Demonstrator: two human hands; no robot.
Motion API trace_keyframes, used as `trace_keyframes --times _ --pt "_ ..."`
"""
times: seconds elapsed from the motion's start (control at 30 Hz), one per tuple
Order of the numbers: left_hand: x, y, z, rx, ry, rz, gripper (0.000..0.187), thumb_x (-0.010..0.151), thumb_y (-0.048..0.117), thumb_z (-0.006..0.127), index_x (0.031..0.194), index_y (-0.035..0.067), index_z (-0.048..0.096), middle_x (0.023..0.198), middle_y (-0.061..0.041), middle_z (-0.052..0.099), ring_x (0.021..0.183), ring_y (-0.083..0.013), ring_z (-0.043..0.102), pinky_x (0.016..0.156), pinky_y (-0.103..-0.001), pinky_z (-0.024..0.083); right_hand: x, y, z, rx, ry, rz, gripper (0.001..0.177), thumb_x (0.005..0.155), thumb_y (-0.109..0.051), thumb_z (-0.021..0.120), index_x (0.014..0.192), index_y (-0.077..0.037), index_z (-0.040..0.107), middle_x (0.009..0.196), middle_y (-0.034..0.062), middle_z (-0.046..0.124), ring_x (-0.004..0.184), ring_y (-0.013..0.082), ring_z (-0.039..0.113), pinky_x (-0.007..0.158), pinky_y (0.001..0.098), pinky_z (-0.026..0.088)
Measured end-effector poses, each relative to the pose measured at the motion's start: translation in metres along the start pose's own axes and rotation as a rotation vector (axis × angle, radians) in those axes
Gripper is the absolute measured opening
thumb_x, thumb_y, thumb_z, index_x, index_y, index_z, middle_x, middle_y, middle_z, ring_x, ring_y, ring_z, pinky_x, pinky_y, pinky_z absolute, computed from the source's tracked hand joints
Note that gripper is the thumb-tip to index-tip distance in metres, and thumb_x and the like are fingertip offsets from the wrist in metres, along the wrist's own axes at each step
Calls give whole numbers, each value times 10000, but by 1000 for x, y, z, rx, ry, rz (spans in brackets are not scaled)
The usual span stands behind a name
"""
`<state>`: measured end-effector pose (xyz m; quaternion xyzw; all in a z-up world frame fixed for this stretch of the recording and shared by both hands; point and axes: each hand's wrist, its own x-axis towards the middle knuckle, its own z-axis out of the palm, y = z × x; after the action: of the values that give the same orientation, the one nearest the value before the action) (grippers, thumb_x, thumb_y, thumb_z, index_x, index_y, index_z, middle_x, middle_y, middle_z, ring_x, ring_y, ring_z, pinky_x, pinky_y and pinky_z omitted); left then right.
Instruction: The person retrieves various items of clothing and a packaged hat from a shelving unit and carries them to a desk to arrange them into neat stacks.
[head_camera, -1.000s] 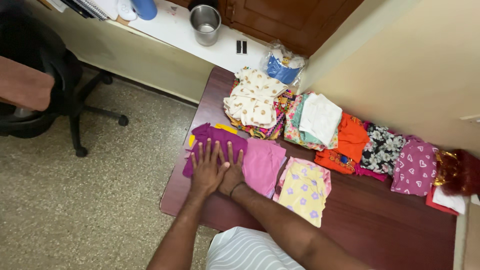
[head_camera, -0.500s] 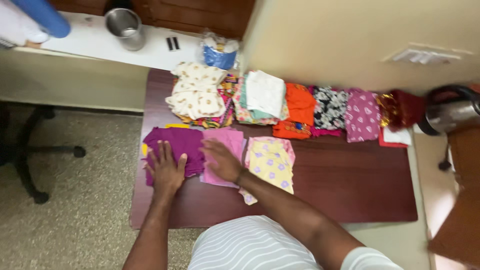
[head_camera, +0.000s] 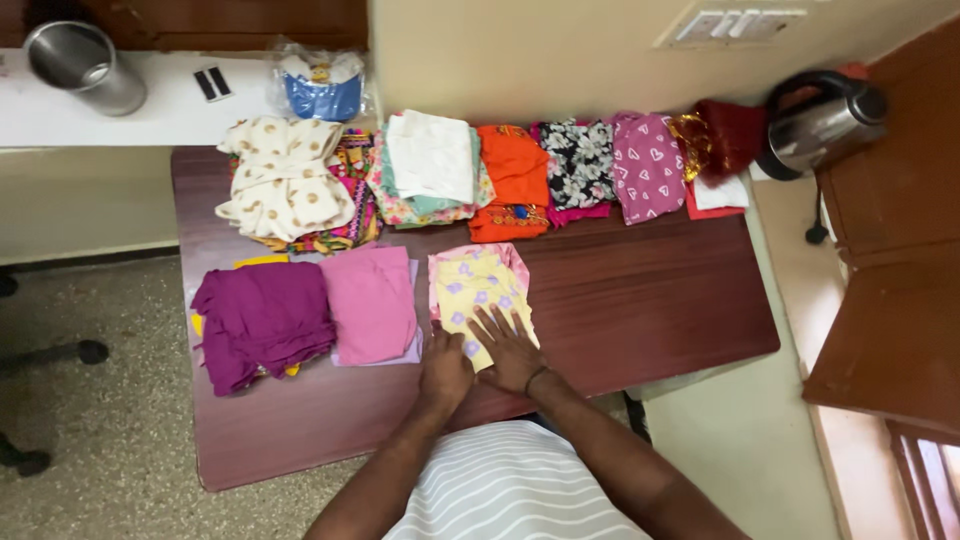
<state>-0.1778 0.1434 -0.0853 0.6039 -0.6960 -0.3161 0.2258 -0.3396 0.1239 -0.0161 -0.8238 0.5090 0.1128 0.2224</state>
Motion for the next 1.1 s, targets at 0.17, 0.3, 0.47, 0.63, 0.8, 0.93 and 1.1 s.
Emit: trace_keyframes --times 0.17,0.3,0.47,0.63,0.8,0.93,1.1 --pt "15 19 -3 -102 -39 -82 462 811 53 619 1262 -40 597 1246 -274 583 1184 -450 547 1036 -511 453 1 40 10 -65 82 -81 1021 791 -369 791 1637 -222 239 1724 72 158 1584 349 126 1246 599 126" --pt "34 20 -1 -208 97 -285 549 806 68 666 1311 -97 529 1264 -306 554 1208 -458 525 1046 -501 437 24 44 7 -50 41 -151 956 828 -344 783 1621 -255 256 1715 79 153 1573 371 102 1241 609 103" --pt "53 -24 24 -374 300 -376 555 772 119 739 1243 -121 573 1081 -267 665 1001 -411 642 874 -477 518 43 42 21 111 17 -164 824 891 -347 733 1604 -275 327 1722 66 157 1585 370 78 1239 613 75" --pt "77 -68 33 -1241 -26 -1011 488 1014 421 755 931 -10 542 720 -75 476 501 -191 443 417 -358 310 63 85 40 856 -107 43 593 1000 -344 635 1540 -173 456 1612 38 329 1425 301 367 1115 536 336" --pt "89 -66 34 -1420 -174 -1026 564 1006 596 521 1032 49 660 805 -106 675 586 -214 574 516 -389 490 85 109 35 1452 -48 51 508 1111 -371 549 1423 26 603 1258 82 633 1065 204 560 878 372 467" --pt "83 -66 34 -1419 -204 -1018 572 989 569 422 1184 68 619 1024 -135 747 866 -303 715 743 -508 591 83 125 20 1754 42 46 516 1130 -373 522 1391 65 599 1225 116 702 1058 236 634 900 387 516" --pt "83 -51 36 -1577 -118 -919 552 996 477 517 1330 40 564 1293 -182 621 1174 -379 622 951 -586 570 58 127 -22 2302 -54 -4 548 1033 -401 493 1446 -42 518 1406 152 638 1271 312 626 1095 479 496"
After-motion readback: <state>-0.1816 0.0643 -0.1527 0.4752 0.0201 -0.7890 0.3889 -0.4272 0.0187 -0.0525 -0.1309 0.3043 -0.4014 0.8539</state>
